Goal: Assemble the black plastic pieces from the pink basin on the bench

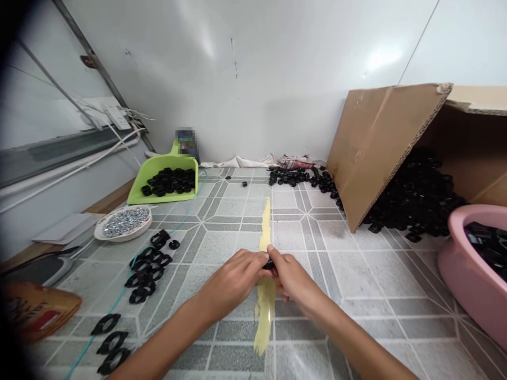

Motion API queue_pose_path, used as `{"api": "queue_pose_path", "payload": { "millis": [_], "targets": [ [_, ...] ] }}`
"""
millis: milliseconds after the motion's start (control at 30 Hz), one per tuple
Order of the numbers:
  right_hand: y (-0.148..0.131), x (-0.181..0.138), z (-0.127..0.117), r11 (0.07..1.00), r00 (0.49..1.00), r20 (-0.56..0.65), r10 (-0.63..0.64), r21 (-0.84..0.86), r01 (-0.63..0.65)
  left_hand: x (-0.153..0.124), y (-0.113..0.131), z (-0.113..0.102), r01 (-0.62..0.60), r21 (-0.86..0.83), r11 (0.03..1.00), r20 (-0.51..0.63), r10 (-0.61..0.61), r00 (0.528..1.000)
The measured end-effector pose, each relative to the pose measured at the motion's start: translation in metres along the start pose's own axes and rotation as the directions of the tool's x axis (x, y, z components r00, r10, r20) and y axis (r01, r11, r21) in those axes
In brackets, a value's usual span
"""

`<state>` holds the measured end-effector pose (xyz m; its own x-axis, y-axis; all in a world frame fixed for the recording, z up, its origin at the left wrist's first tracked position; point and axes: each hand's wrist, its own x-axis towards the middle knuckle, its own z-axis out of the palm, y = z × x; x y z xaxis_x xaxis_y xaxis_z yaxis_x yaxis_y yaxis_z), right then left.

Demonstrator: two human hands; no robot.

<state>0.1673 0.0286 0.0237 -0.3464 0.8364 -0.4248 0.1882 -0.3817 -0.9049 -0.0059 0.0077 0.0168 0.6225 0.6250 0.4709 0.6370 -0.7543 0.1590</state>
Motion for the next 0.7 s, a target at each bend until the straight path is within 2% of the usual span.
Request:
{"api": "queue_pose_path", "payload": {
  "millis": [100, 200, 300, 467, 533, 700],
  "targets": [
    [-0.002, -0.002, 0.000, 1.000, 0.999, 0.043, 0.025, 0.015, -0.026, 0.001, 0.000, -0.003, -0.013, -0.015, 1.000, 0.045, 0.013, 0.999],
    [0.001, -0.001, 0.002, 0.996, 1.000, 0.018, 0.010, 0.083, -0.012, 0.001, -0.005, -0.005, 0.027, -0.078, 0.997, 0.054, -0.023, 0.998],
    [0.004, 0.005, 0.004, 0.991, 0.994, -0.045, -0.101, 0.079, 0.104, -0.002, -0.010, -0.004, 0.108, -0.117, 0.987, 0.035, -0.105, 0.994],
    [0.009, 0.016, -0.004, 0.981, 0.981, 0.014, -0.194, 0.007, 0.194, -0.004, -0.010, 0.001, 0.275, -0.209, 0.938, 0.056, -0.269, 0.961],
    [0.012, 0.020, -0.007, 0.971, 0.972, -0.007, -0.236, 0.022, 0.236, -0.002, -0.007, 0.003, 0.350, -0.255, 0.901, 0.088, -0.339, 0.937],
    [0.020, 0.027, -0.008, 0.940, 0.935, -0.115, -0.337, 0.013, 0.341, 0.007, -0.003, 0.007, 0.394, -0.240, 0.887, 0.106, -0.379, 0.919]
  ]
}}
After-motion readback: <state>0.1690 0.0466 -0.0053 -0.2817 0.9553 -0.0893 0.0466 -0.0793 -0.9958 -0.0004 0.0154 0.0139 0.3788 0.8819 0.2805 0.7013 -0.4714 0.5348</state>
